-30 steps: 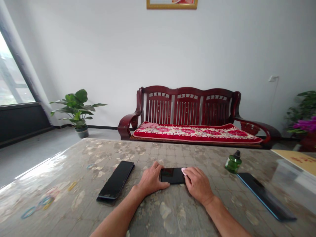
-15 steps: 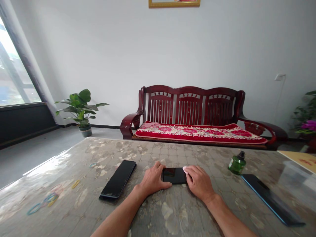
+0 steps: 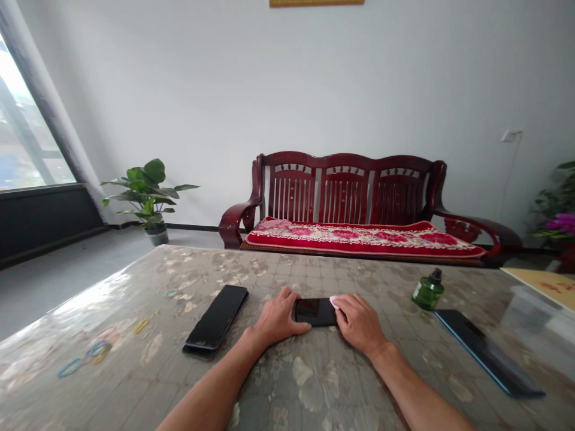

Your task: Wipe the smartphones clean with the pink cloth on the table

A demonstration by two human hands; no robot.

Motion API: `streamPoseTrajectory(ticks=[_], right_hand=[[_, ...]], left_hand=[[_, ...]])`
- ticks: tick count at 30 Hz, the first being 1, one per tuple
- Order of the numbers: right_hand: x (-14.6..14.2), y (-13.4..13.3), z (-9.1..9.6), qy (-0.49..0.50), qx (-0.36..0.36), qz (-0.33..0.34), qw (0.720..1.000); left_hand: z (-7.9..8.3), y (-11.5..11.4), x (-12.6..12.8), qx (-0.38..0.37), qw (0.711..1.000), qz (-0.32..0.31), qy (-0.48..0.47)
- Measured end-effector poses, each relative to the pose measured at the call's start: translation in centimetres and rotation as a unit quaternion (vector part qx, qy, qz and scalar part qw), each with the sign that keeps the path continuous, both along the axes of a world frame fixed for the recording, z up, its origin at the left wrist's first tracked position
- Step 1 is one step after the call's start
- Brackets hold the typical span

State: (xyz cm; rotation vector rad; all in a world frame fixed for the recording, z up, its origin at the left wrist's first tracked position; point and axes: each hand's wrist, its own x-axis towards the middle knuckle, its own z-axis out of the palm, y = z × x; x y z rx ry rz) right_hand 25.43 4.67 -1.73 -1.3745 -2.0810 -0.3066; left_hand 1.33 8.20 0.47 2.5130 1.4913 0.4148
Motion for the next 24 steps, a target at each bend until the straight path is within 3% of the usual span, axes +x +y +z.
streamPoseTrajectory(ticks=[24], right_hand=[[0.23, -0.19, 0.06, 0.005, -0.006, 0.015, 1.000]], left_hand=[[-0.32, 0.19, 0.00, 0.016, 1.000, -0.001, 0.017]])
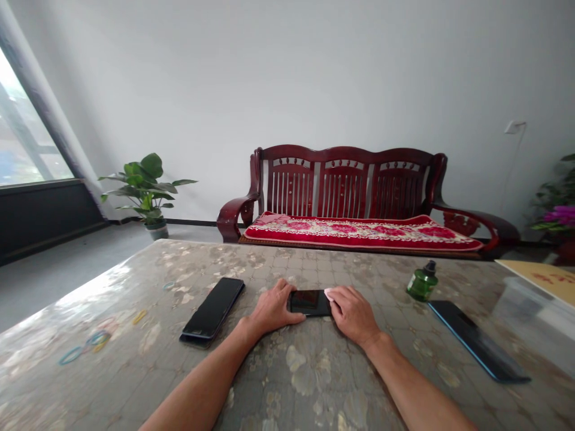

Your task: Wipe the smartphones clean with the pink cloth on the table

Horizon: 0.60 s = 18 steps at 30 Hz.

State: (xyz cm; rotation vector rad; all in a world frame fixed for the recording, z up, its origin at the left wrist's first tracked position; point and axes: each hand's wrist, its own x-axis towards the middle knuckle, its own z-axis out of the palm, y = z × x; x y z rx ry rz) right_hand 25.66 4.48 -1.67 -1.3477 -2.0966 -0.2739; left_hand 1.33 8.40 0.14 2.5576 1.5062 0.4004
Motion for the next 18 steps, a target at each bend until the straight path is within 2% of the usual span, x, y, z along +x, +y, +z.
streamPoseTrajectory(ticks=[13, 18], right_hand=[[-0.02, 0.16, -0.04, 0.004, 0.004, 0.003, 1.000], [-0.04, 0.28, -0.12, 0.009, 0.007, 0.006, 1.000]], left_hand=[[0.61, -0.42, 0.05, -0.020, 1.000, 0.008, -0.004], [0.35, -0.31, 0.06, -0.019, 1.000, 0.013, -0.002]])
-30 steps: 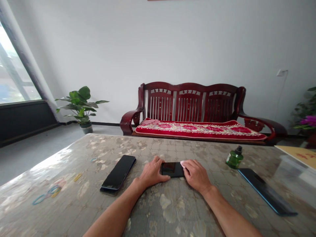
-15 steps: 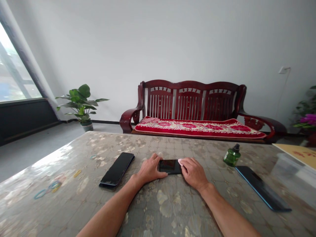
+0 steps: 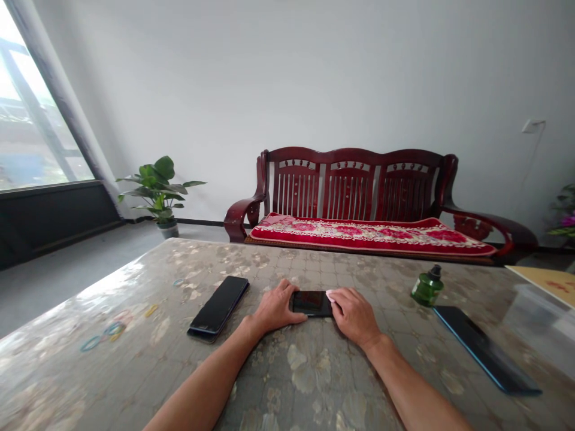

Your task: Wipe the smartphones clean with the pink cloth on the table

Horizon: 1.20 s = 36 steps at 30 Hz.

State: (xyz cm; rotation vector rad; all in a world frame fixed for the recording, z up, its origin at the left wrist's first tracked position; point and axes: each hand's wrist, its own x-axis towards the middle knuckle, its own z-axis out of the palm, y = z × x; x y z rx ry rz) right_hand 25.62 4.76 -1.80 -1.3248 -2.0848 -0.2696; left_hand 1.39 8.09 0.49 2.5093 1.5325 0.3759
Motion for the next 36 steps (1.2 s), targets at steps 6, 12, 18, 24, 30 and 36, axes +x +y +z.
streamPoseTrajectory(ticks=[6, 12, 18, 24, 30, 36], right_hand=[[0.0, 0.1, -0.1, 0.009, -0.004, 0.003, 1.000], [0.0, 0.1, -0.1, 0.005, 0.003, 0.003, 1.000], [0.0, 0.1, -0.2, 0.005, 0.018, 0.003, 1.000], [0.1, -0.1, -0.4, -0.014, 0.032, 0.006, 0.999], [-0.2, -0.5, -0.9, -0.047, 0.052, 0.006, 0.998], [-0.7, -1.0, -1.2, -0.063, 0.065, 0.022, 0.996]], left_hand=[[-0.2, 0.1, 0.0, 0.006, 1.000, -0.004, -0.006], [-0.5, 0.2, -0.1, 0.023, 0.999, -0.015, -0.017], [-0.6, 0.2, -0.1, 0.031, 0.999, -0.017, -0.014], [-0.5, 0.1, -0.1, 0.033, 0.999, -0.020, -0.015], [-0.7, 0.1, 0.0, 0.034, 0.999, -0.018, -0.021], [-0.9, 0.1, -0.2, 0.028, 0.999, -0.025, -0.031]])
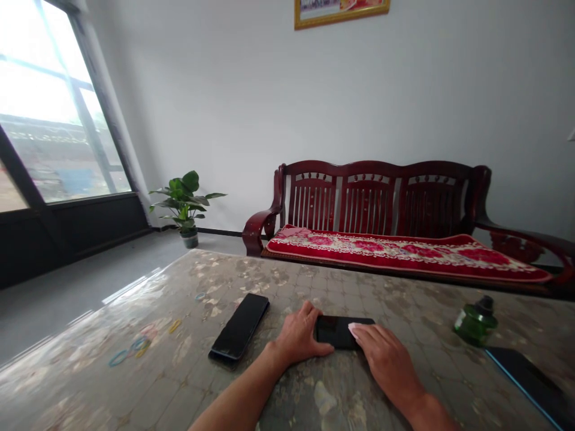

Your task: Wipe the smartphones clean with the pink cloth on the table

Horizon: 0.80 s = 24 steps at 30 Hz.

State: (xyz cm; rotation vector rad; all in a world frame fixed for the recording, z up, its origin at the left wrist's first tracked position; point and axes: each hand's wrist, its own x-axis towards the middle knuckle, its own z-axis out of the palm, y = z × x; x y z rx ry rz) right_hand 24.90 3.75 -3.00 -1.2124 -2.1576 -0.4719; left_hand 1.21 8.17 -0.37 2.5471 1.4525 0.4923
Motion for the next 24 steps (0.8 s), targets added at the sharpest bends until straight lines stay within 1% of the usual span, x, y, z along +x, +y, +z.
streamPoseTrajectory(ticks=[7, 13, 17, 21, 24], right_hand=[[-0.4, -1.0, 0.1, -0.004, -0.027, 0.004, 1.000], [-1.2, -1.8, 0.6, 0.032, -0.077, -0.008, 0.997], [-0.2, -1.4, 1.0, 0.022, -0.087, 0.003, 0.996], [1.5, -1.3, 0.9, -0.003, -0.080, -0.033, 0.996], [1.8, -1.6, 0.6, -0.018, -0.070, -0.069, 0.995]], left_hand=[[0.1, 0.1, 0.1, -0.001, 1.000, 0.000, 0.013], [0.3, 0.1, 0.2, -0.002, 1.000, 0.005, 0.017], [0.0, 0.1, 0.1, 0.000, 1.000, -0.001, 0.009], [-0.1, 0.2, 0.1, 0.001, 1.000, 0.006, 0.013], [-0.2, 0.2, 0.1, 0.003, 1.000, 0.004, 0.015]])
